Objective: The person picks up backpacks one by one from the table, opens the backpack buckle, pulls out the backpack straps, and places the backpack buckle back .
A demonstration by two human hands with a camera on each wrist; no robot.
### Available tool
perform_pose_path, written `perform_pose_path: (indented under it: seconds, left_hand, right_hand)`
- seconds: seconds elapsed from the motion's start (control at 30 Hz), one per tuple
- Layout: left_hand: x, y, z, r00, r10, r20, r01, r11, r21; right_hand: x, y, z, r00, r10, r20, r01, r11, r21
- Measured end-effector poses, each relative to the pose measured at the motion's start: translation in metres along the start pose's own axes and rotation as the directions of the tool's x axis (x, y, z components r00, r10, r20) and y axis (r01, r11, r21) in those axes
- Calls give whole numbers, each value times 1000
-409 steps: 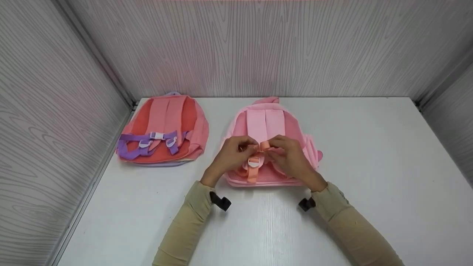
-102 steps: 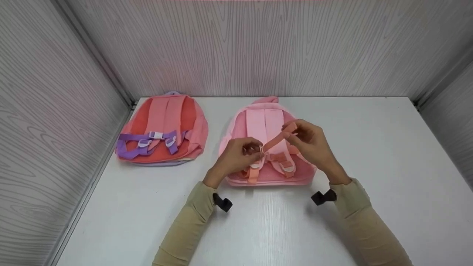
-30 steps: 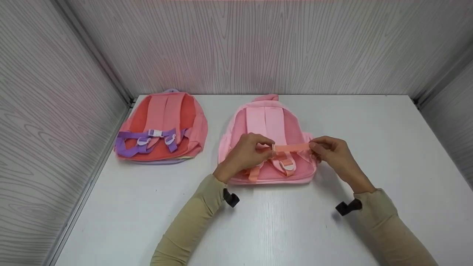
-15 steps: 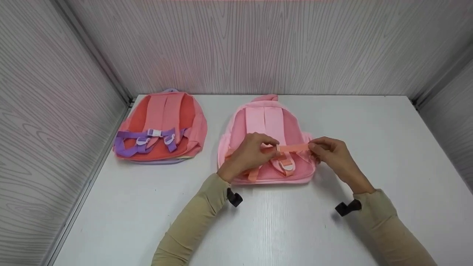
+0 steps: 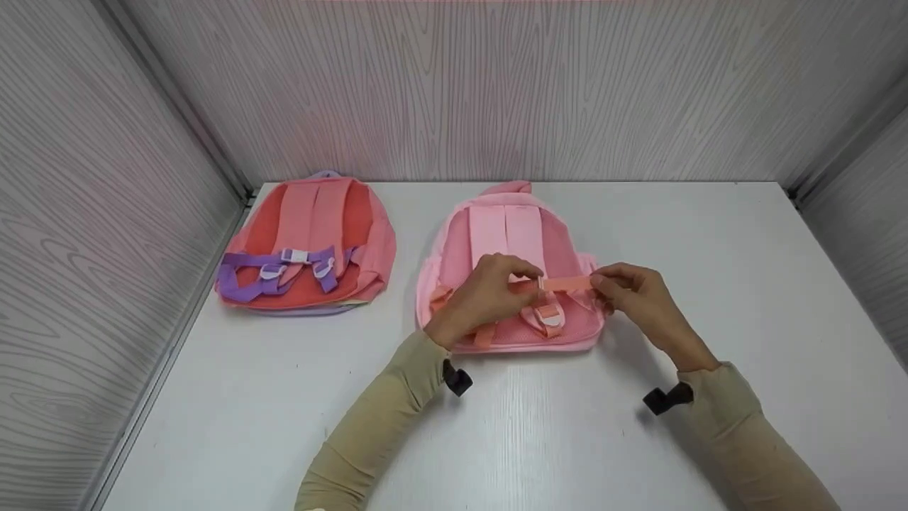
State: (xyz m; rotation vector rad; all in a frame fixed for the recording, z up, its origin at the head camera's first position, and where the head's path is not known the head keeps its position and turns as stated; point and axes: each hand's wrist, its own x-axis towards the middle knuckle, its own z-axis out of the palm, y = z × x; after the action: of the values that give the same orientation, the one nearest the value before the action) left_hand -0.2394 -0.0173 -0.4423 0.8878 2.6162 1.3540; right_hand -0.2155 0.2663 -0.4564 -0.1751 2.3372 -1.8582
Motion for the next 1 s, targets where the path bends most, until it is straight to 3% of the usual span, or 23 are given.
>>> perform_pose_path:
  seconds: [0.33, 0.63, 1.0]
  left_hand:
    - [3, 3, 5, 1000, -9, 4, 9, 1000, 4]
    - [8, 5, 9, 999, 37, 9, -37, 999, -24]
    - [13, 9, 15, 1000, 28, 12, -28, 999, 36]
  right_hand:
    - [0, 0, 0, 1000, 18, 1, -18, 1000, 17]
    - [-2, -3, -1, 1000, 19, 5, -19, 1000, 1]
    - [-4, 0, -4, 1000, 7, 0, -7, 1000, 15]
